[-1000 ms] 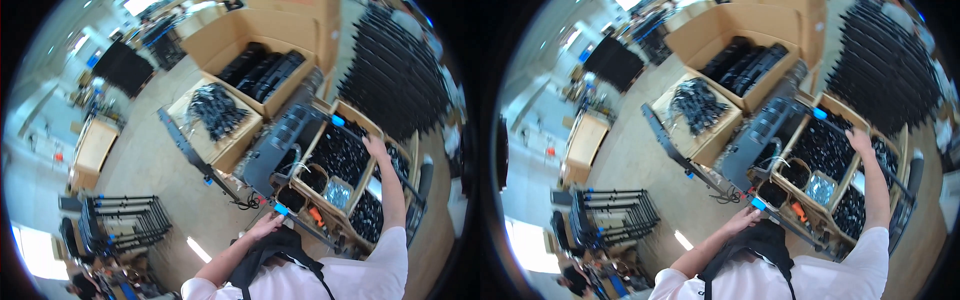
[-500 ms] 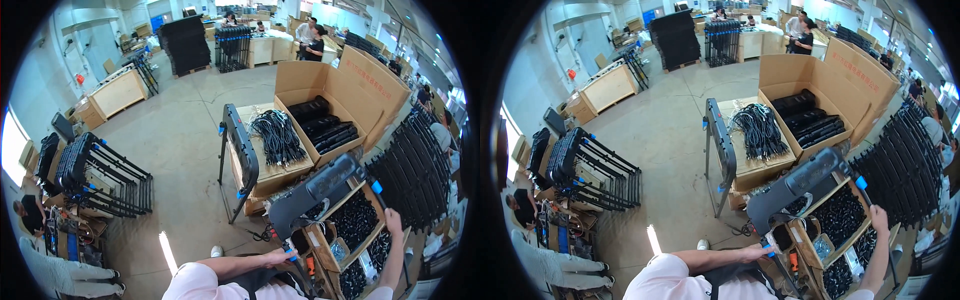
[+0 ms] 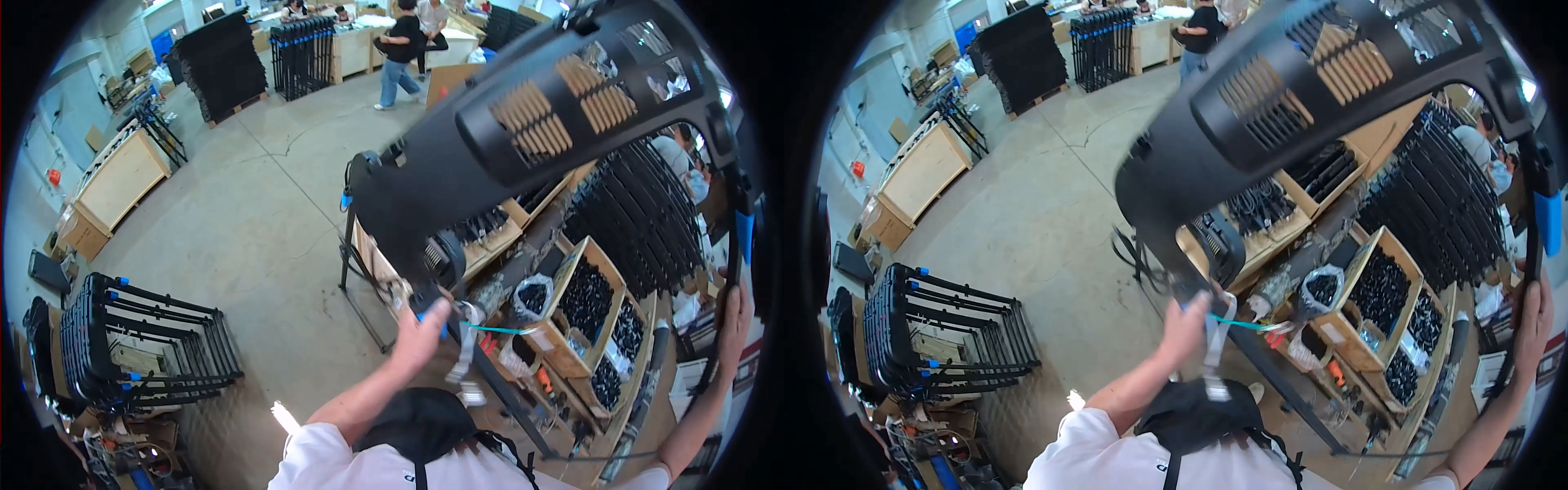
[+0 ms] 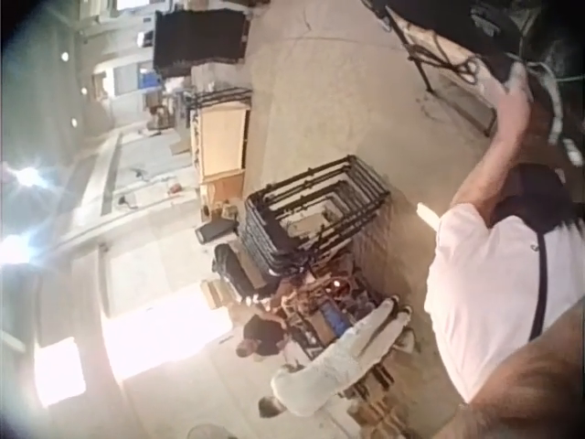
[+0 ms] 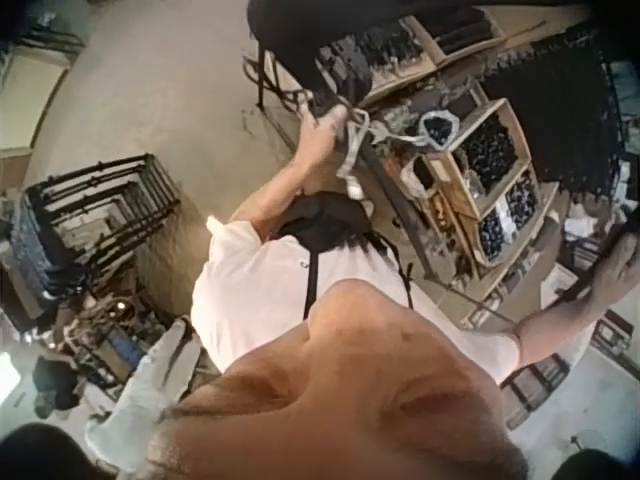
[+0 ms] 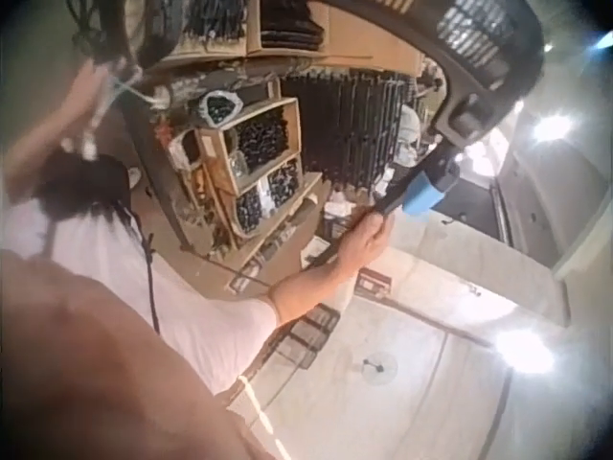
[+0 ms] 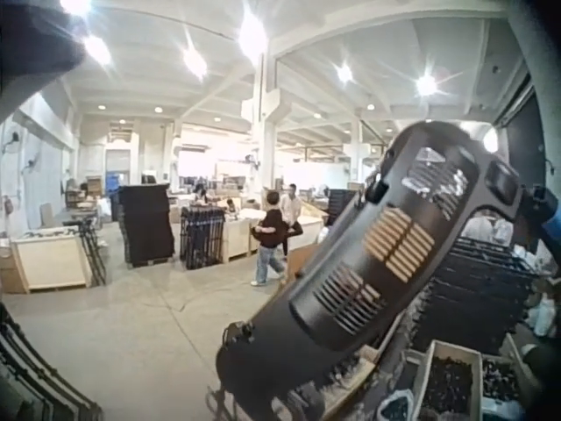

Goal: Assembling wiring harnesses and plastic covers onto treadmill frames on a factory production line.

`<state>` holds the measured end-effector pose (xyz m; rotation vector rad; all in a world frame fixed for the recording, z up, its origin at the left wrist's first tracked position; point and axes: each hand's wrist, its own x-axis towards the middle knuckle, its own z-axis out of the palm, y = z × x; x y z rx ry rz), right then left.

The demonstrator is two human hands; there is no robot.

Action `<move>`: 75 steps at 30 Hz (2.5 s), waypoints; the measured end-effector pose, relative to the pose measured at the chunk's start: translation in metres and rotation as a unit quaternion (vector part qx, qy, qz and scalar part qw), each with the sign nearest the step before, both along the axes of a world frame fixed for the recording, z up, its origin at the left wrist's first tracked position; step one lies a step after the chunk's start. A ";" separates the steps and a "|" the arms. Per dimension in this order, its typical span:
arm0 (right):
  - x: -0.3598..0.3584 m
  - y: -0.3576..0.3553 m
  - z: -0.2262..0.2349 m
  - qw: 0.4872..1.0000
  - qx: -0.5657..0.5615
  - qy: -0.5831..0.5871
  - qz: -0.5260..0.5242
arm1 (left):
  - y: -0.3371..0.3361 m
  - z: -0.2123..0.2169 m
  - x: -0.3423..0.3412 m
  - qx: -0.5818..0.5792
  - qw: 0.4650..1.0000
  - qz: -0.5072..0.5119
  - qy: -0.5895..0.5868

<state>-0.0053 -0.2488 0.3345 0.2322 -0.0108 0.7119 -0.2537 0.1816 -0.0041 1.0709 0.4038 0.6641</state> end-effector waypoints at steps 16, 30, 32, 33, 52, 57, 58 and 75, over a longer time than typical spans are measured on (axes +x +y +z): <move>-0.186 0.197 -0.333 0.271 -0.679 -0.679 0.069 | 0.307 -0.057 -0.070 0.244 0.918 0.044 0.311; -0.205 0.337 -0.576 0.329 -0.695 -0.638 -0.034 | 0.453 -0.165 0.026 0.198 0.906 -0.016 0.373; -0.202 0.354 -0.580 0.300 -0.685 -0.662 -0.053 | 0.472 -0.176 0.029 0.210 0.904 -0.006 0.372; -0.204 0.368 -0.579 0.273 -0.669 -0.687 -0.075 | 0.485 -0.181 0.024 0.224 0.902 0.010 0.369; -0.157 0.387 -0.541 0.102 -0.812 -0.525 0.234 | 0.389 -0.227 0.049 0.120 0.905 0.294 0.284; -0.152 0.357 -0.548 0.225 -0.816 -0.483 0.227 | 0.230 -0.204 0.055 -0.113 0.968 0.154 0.161; -0.150 0.350 -0.565 0.304 -0.813 -0.452 0.205 | 0.213 -0.182 0.071 -0.216 0.969 0.052 0.105; -0.169 0.410 -0.554 0.325 -0.819 -0.433 0.192 | 0.242 -0.109 0.124 -0.407 0.913 -0.007 -0.019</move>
